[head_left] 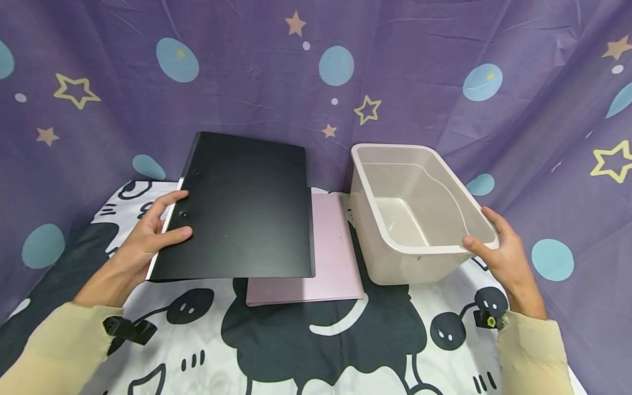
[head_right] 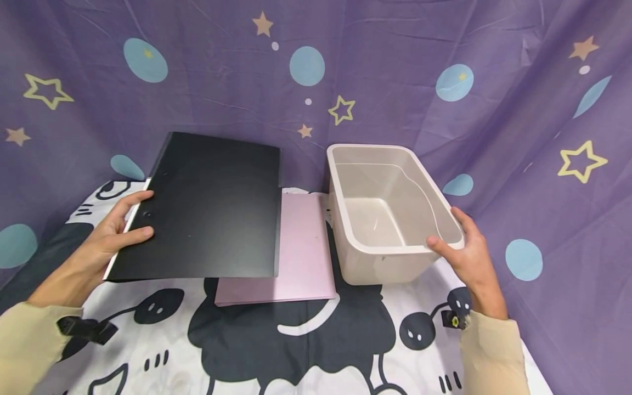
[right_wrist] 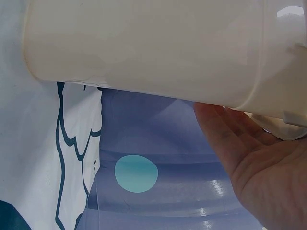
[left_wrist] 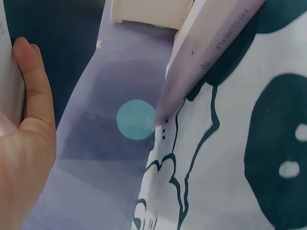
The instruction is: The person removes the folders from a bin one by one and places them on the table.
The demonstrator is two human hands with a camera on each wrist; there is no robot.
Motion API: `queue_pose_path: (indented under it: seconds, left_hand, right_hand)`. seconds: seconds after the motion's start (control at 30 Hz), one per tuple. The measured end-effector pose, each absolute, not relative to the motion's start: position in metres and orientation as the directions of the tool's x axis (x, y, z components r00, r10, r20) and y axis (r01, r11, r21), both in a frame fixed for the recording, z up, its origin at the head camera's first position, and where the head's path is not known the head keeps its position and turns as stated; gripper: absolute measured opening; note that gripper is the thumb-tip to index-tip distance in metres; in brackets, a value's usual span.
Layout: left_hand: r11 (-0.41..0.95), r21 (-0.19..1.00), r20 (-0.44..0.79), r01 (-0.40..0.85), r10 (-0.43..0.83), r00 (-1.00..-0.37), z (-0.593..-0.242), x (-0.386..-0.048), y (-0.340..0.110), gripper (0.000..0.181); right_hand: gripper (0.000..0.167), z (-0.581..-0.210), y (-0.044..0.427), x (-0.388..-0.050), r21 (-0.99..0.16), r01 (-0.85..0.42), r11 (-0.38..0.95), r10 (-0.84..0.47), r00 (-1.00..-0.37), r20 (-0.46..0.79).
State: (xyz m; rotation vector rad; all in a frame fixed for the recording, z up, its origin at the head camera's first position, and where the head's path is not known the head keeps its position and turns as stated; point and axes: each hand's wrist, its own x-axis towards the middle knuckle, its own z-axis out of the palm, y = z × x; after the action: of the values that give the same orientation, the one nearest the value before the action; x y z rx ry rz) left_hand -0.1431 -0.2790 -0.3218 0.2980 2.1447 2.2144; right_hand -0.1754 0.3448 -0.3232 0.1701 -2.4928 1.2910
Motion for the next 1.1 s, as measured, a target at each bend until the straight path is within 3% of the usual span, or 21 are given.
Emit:
queue_pose_path:
  seconds: [0.1, 0.4, 0.67, 0.9, 1.1]
  left_hand:
    - [-0.118, 0.99, 0.099, 0.076, 0.198, -0.975, -0.323, -0.143, -0.285, 0.069]
    - [-0.172, 0.984, 0.087, 0.044, 0.248, -0.965, -0.33, -0.144, -0.301, 0.07]
    - [-0.09, 0.993, 0.094, 0.074, 0.242, -0.966, -0.337, -0.144, -0.316, 0.069]
    - [0.184, 0.974, 0.109, 0.135, 0.145, -0.983, -0.345, -0.142, -0.323, 0.071]
    - [0.126, 0.988, 0.074, 0.092, 0.141, -0.987, -0.35, -0.142, -0.326, 0.069]
  right_hand:
    - [0.076, -0.323, 0.344, -0.175, -0.776, -0.247, 0.58, 0.048, -0.941, 0.335]
    - [0.077, -0.324, 0.344, -0.175, -0.785, -0.248, 0.568, 0.042, -0.944, 0.328]
    - [0.077, -0.324, 0.344, -0.176, -0.768, -0.27, 0.582, 0.037, -0.934, 0.356]
    - [0.076, -0.324, 0.344, -0.176, -0.773, -0.27, 0.575, 0.038, -0.935, 0.354]
    - [0.077, -0.325, 0.345, -0.177, -0.778, -0.26, 0.573, 0.04, -0.939, 0.343]
